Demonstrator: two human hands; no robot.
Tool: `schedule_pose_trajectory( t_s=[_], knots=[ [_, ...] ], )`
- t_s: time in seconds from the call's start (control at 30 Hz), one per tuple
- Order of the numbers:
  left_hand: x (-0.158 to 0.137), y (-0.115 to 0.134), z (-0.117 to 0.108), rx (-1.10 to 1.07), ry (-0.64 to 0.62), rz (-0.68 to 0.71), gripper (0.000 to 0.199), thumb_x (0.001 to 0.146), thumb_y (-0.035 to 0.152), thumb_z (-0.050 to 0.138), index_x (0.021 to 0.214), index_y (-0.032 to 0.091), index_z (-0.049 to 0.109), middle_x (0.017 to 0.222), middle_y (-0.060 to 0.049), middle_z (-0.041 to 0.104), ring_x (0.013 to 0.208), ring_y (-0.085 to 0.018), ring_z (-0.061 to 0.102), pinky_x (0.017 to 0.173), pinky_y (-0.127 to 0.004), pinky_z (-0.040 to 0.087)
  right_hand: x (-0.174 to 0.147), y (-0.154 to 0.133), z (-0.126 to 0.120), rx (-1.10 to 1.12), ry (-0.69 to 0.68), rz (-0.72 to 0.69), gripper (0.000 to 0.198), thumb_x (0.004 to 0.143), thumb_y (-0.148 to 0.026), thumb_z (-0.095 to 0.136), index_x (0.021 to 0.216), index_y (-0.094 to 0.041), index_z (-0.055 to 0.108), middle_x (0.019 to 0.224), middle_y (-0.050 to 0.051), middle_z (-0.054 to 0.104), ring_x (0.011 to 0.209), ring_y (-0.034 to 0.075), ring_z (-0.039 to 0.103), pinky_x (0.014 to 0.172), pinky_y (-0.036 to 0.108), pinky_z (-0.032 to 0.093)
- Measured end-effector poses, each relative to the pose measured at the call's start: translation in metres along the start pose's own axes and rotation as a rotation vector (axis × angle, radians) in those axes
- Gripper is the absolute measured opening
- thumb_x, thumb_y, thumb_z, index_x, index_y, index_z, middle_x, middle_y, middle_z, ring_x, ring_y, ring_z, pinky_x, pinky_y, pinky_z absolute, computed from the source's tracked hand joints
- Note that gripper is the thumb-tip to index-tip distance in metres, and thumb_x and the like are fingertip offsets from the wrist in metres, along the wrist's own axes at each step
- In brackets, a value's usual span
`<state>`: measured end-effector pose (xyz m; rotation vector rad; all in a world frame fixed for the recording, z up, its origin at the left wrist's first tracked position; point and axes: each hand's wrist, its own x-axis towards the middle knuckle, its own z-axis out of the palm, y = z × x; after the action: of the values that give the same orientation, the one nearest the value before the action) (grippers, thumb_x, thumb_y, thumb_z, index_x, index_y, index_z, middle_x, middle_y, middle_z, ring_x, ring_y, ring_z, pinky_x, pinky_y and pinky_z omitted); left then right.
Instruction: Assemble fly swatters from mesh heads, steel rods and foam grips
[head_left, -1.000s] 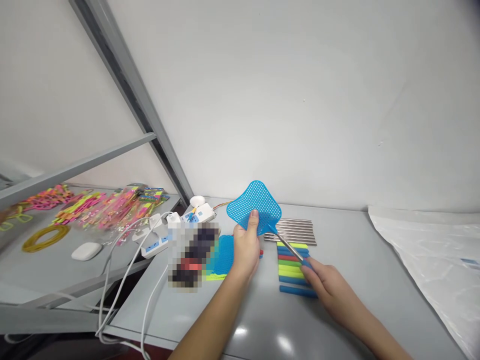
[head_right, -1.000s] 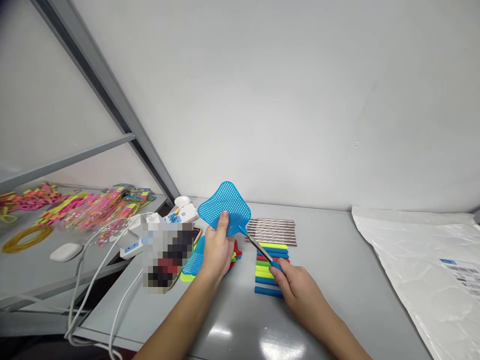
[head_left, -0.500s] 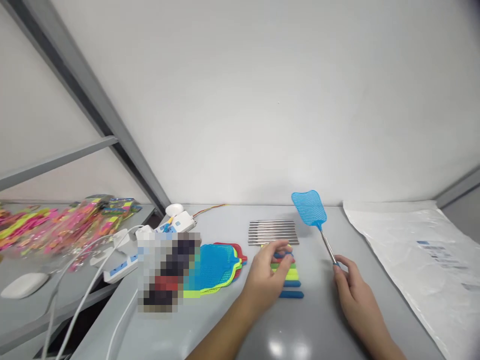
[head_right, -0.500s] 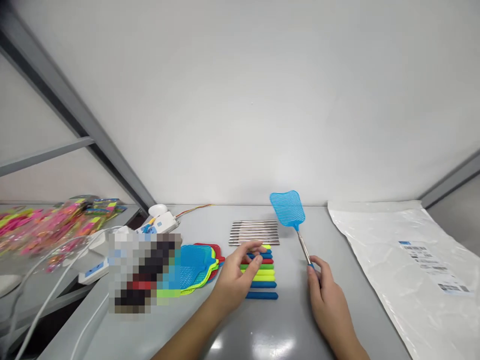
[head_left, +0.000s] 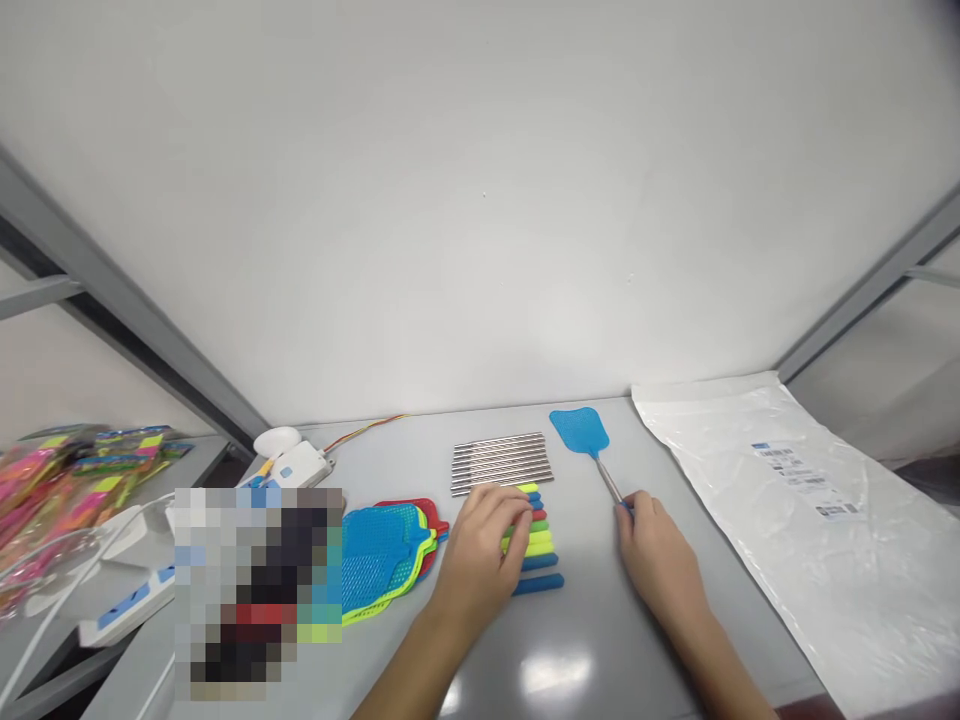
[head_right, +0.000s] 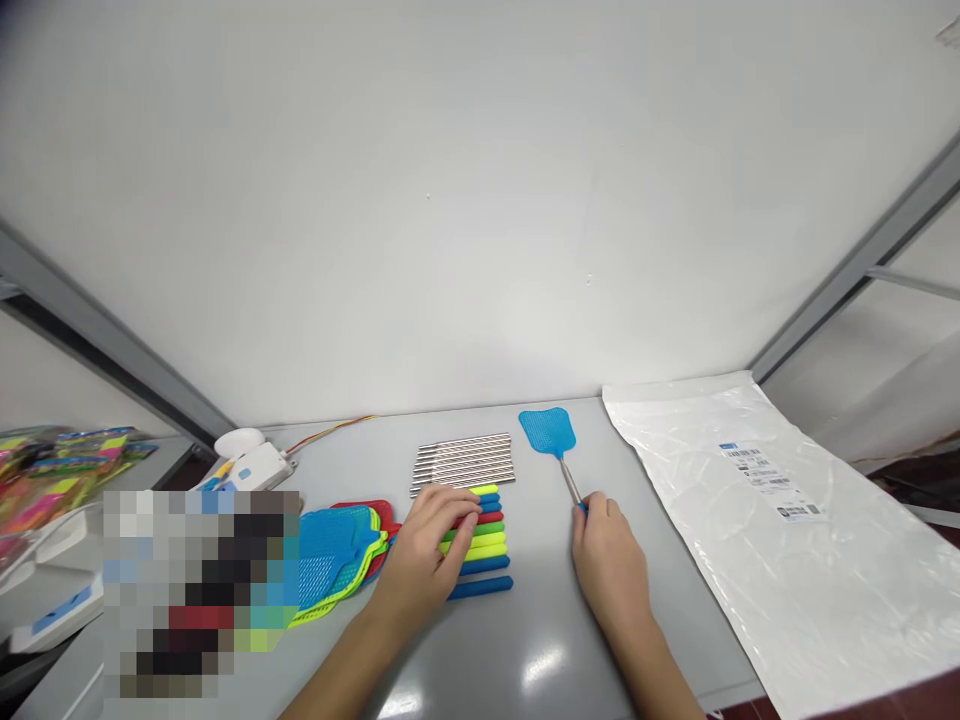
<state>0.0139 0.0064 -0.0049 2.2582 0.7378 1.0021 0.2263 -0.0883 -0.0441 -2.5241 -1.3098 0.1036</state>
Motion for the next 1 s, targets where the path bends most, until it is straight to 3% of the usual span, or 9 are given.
schedule_pose_trajectory(
  t_s=[0.13,0.37,0.57,0.73,0.9,1.0],
  knots=[
    [-0.001,-0.004,0.001,0.017,-0.031,0.006,0.014,0.092,0.017,0.048,0.095,0.021,0.061,0.1,-0.005,0.064,0.098,-0.021,0.052,0.087,-0.039,0.045,0.005,-0.002,0.001,-0.029,-0.036,0.072,0.019,0.098,-0.033,0.03,0.089,-0.022,0.043,0.086,0.002,0.055,0.064,0.016,0.055,0.052,0.027,0.03],
    [0.0,-0.011,0.002,0.049,-0.037,-0.016,0.013,0.093,0.018,0.048,0.096,0.022,0.06,0.1,-0.004,0.064,0.099,-0.02,0.051,0.088,-0.038,0.044,0.004,-0.004,0.001,-0.041,-0.034,0.093,0.019,0.098,-0.033,0.03,0.094,-0.021,0.045,0.093,0.003,0.054,0.059,0.014,0.054,0.05,0.027,0.027],
    [-0.001,-0.012,0.002,0.067,-0.031,-0.032,0.013,0.093,0.018,0.048,0.095,0.022,0.06,0.098,-0.003,0.064,0.098,-0.019,0.052,0.087,-0.037,0.045,0.004,-0.001,-0.001,-0.022,-0.036,0.095,0.024,0.097,-0.038,0.03,0.105,-0.022,0.045,0.106,0.006,0.057,0.067,0.017,0.06,0.053,0.028,0.032],
    [0.002,-0.012,-0.004,0.099,-0.019,-0.013,0.013,0.093,0.018,0.049,0.098,0.022,0.06,0.097,-0.003,0.064,0.097,-0.019,0.053,0.087,-0.036,0.045,0.001,0.004,-0.007,0.014,0.038,0.08,0.038,0.094,-0.049,0.033,0.117,-0.02,0.045,0.116,0.009,0.054,0.074,0.021,0.062,0.055,0.031,0.039],
    [-0.002,-0.023,-0.038,0.178,0.125,-0.009,0.014,0.091,0.016,0.05,0.1,0.02,0.06,0.101,-0.005,0.065,0.098,-0.019,0.055,0.088,-0.036,0.045,0.004,-0.006,-0.024,0.082,0.221,-0.077,0.032,0.091,-0.049,0.042,0.104,-0.024,0.056,0.102,0.007,0.053,0.064,0.017,0.057,0.051,0.03,0.04],
    [-0.023,-0.032,-0.061,0.274,0.296,-0.061,0.014,0.09,0.014,0.051,0.098,0.02,0.061,0.098,-0.005,0.066,0.095,-0.019,0.057,0.088,-0.037,0.045,0.015,-0.022,-0.032,0.128,0.169,-0.267,0.027,0.092,-0.046,0.042,0.099,-0.025,0.057,0.097,0.005,0.055,0.06,0.015,0.056,0.052,0.028,0.041]
  ],
)
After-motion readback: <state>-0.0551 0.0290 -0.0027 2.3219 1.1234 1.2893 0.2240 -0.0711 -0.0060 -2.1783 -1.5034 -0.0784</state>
